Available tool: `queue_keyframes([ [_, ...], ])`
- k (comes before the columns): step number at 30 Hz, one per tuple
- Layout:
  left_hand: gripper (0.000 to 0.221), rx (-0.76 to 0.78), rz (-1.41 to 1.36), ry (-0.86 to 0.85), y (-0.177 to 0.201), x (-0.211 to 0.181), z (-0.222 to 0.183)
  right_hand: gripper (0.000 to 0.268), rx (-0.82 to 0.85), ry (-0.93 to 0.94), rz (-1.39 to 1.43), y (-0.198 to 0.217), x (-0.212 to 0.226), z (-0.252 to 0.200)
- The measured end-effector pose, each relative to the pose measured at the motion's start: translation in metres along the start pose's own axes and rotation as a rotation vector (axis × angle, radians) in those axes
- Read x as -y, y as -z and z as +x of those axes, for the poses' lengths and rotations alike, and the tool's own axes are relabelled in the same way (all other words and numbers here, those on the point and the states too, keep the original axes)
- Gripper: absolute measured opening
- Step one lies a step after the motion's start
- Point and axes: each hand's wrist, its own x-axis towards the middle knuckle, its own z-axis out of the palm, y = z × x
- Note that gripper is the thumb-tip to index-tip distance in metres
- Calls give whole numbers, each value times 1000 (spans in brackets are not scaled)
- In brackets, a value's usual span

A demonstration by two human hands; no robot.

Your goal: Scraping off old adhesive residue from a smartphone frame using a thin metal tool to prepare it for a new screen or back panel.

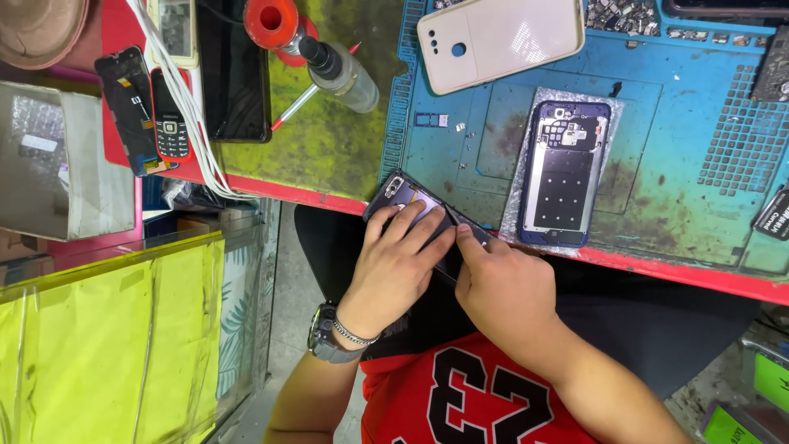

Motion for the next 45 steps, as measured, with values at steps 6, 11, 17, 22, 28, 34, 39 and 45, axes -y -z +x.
queue_keyframes([
  [6,39,-6,11,-7,0,0,0,30,-60,-20,-1,-22,-8,2],
  [11,40,-26,17,-10,2,0,2,32,-40,-27,-4,-8,-9,1],
  [17,35,-39,14,-5,-1,-1,0,38,20,-24,10,-16,-6,7],
  [22,30,-44,17,-6,-1,-1,0,34,13,-23,40,-19,-5,14],
  [28,36,-84,1,10,-6,-1,-3,36,51,-26,-18,-11,-7,6],
  [34,26,-105,15,-3,-6,0,-1,38,-13,-10,-5,-22,-1,18],
  [39,33,-101,5,10,-8,0,-3,35,-14,-9,-46,-12,-8,8],
  [45,29,-123,8,18,-9,-1,-1,35,-69,18,-60,-24,-4,14],
])
